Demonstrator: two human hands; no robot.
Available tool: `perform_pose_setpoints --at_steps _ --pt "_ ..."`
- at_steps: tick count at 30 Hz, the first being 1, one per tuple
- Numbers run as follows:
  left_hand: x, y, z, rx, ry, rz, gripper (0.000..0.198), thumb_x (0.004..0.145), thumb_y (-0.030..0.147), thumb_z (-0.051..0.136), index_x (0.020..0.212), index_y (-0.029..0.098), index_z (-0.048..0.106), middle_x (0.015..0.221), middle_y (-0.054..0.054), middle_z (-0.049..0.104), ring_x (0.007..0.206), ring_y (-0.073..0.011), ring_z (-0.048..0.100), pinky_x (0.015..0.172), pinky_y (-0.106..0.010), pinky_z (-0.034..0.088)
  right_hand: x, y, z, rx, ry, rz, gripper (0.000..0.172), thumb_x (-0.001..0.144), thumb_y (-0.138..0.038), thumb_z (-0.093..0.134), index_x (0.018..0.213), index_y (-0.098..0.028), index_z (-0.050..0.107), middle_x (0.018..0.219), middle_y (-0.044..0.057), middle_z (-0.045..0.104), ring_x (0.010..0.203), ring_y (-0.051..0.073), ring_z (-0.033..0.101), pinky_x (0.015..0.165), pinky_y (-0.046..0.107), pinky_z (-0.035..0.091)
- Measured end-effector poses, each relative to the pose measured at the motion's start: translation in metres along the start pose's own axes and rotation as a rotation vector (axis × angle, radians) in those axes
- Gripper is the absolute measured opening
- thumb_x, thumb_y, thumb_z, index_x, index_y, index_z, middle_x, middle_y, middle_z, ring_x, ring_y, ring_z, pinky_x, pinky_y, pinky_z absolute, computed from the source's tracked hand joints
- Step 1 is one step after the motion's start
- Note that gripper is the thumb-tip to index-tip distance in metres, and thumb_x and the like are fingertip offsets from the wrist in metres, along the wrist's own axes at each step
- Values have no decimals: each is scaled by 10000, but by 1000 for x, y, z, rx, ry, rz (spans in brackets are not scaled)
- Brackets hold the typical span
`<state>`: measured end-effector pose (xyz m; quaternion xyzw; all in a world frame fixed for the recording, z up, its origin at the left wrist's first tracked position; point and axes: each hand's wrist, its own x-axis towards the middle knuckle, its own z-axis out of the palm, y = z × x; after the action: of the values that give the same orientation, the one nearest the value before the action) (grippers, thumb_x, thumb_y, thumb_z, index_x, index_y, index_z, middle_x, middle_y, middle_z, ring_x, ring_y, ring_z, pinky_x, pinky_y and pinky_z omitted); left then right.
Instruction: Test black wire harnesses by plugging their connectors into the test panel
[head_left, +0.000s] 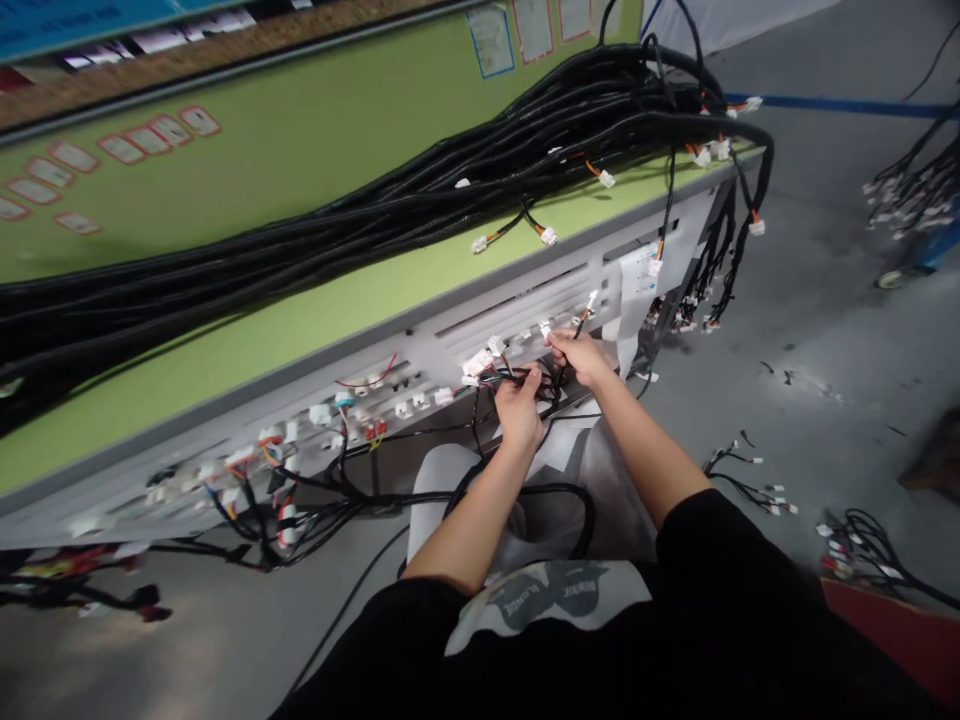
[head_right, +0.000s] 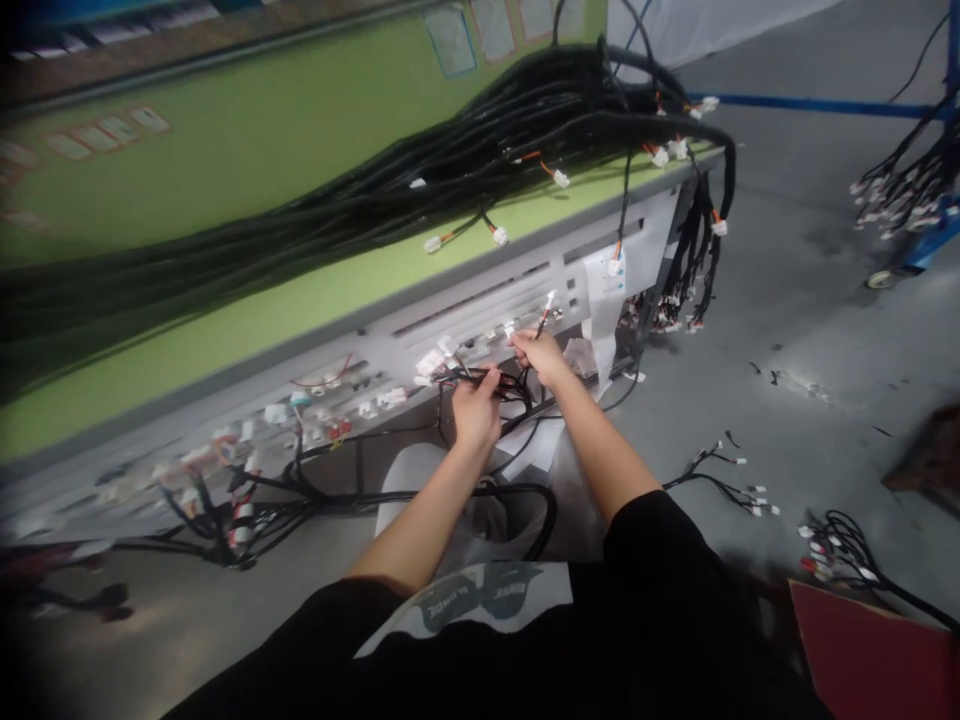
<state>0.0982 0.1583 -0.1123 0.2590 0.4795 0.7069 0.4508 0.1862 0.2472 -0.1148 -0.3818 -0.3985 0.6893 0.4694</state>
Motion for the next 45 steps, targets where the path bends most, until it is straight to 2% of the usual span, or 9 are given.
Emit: perform_pose_setpoints --at_steps 8,19,24,27,30,32,37,41,45 --pt "2 -2 -1 45 23 -45 315 600 288 776 838 139 634 697 4 625 611 -92 585 606 -208 443 3 7 -1 -23 56 -78 257 737 -388 676 648 -178 558 423 -90 386 391 44 307 401 196 261" --pt "10 0 -4 129 -6 57 250 649 269 746 822 128 632 673 -18 625 594 -107 588 509 -195 388 15 12 6 -40 103 -121 228 758 -357 633 628 -182 563 425 -82 379 378 49 280 405 206 206" --pt "14 0 -2 157 -25 103 212 670 268 731 793 131 627 668 -14 620 596 -104 583 534 -202 404 22 14 7 -73 284 -90 261 698 -377 683 613 -198 513 502 -41 520 426 84 453 431 213 344" --pt "21 2 -4 113 -9 144 223 670 267 733 794 140 597 674 5 604 591 -96 581 540 -200 412 18 10 0 -114 335 -209 250 654 -369 715 723 -203 541 598 -39 571 555 109 547 537 222 436" --pt "30 5 -8 59 -2 163 271 655 276 746 816 149 568 695 16 585 606 -101 589 526 -198 413 6 -1 -8 47 411 -367 361 638 -359 731 905 -215 535 681 -57 586 635 106 571 642 233 477" --pt "35 3 -11 73 -13 177 282 659 290 744 819 148 561 692 14 578 612 -105 588 528 -199 419 -8 -10 -12 223 362 -444 469 629 -369 750 1009 -232 511 758 -51 610 659 103 582 695 254 494" --pt "40 -7 -10 134 4 214 281 677 334 725 787 138 556 648 1 576 592 -117 576 528 -215 425 -46 -20 -18 405 32 -532 641 545 -403 839 1103 -297 542 959 0 638 838 143 617 872 337 501" --pt "41 -10 -6 99 2 216 297 659 338 738 777 137 554 628 2 573 587 -124 575 526 -222 423 -54 -15 -15 421 -56 -566 470 580 -407 834 988 -299 627 946 -4 660 915 149 626 975 359 460" --pt "42 -10 -4 110 16 184 310 655 347 739 789 138 554 637 2 576 588 -118 573 527 -219 413 -49 -6 -13 324 -22 -556 326 639 -457 791 859 -248 673 886 5 687 845 155 647 923 360 488"
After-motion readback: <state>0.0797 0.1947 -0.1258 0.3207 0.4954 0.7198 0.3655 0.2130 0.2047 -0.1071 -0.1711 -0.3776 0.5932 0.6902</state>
